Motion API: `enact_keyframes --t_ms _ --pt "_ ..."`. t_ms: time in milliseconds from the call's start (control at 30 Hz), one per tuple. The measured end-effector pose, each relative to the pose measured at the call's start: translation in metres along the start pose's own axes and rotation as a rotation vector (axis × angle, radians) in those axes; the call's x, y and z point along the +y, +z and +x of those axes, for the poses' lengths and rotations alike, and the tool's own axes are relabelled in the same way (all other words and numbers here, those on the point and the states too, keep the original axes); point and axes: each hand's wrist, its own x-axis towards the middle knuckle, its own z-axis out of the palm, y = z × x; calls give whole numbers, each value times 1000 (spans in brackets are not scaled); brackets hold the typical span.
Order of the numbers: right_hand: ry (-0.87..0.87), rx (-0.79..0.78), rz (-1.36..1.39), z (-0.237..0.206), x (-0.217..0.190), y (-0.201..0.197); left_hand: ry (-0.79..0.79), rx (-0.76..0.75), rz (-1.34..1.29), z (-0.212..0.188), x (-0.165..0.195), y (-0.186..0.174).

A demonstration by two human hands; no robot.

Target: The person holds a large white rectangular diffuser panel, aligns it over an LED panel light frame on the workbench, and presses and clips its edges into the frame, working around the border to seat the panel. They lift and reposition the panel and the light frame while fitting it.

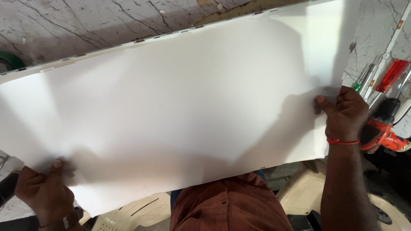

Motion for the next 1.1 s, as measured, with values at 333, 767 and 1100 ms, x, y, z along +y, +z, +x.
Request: enact_keyframes --t_ms 333,767,1100 --pt "-14 33 26 6 2 1 -16 16 -120 12 2 9" --pt "1 55 -194 9 -27 23 1 0 -29 18 16 28" --pt "-182 23 -490 12 -4 5 3 152 175 12 16 47"
